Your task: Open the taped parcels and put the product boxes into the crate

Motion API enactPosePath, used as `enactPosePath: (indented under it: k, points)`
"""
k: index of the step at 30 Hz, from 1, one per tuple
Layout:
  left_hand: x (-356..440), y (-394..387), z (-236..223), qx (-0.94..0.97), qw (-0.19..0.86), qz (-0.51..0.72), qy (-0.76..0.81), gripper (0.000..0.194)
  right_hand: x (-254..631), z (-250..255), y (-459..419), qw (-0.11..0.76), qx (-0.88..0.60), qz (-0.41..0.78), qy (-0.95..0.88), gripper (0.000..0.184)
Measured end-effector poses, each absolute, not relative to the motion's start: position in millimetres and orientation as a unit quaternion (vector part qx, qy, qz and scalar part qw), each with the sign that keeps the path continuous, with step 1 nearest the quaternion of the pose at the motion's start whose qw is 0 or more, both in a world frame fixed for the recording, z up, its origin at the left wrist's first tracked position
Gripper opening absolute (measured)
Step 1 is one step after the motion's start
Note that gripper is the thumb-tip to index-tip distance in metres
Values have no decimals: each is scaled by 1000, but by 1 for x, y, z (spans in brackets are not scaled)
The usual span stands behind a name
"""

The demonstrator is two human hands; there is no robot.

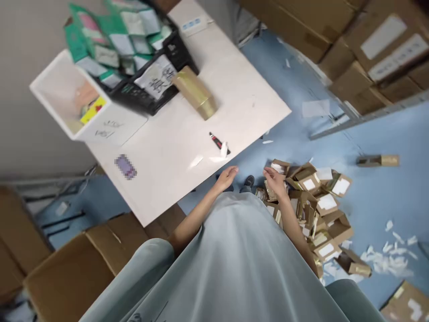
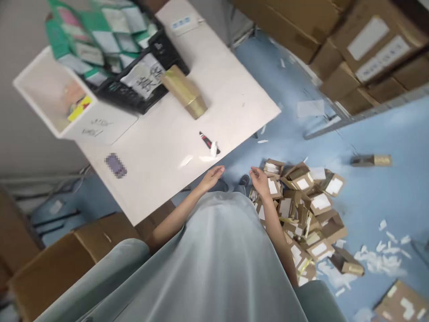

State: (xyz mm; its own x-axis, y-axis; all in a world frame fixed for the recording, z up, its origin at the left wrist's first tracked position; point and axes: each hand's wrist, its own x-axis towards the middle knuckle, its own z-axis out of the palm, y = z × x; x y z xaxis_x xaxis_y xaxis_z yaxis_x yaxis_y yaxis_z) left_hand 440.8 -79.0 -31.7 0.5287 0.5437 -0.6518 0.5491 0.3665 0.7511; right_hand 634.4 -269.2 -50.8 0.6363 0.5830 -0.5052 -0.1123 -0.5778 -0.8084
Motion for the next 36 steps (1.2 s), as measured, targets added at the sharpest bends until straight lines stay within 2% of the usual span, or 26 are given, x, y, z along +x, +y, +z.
enactPosePath:
  k: [6, 15, 24, 31, 36]
  points:
    - [356, -38, -33, 467, 665, 106, 573, 51, 604, -40, -153, 342, -750, 491, -281, 65]
    - [273, 23, -36, 408, 676, 171, 589, 58, 545, -28, -47, 285, -749, 488, -345, 52]
    - [261, 97, -31, 402, 680, 199, 579, 54, 565, -3, 31, 275, -800, 402, -351, 68]
    - [286, 138, -11, 395, 657, 249, 592, 53, 609, -7, 126, 258, -841, 299, -371, 110]
    - [303, 141, 4, 379, 636, 265, 618, 53, 622, -35, 186, 232, -850, 274, -387, 100]
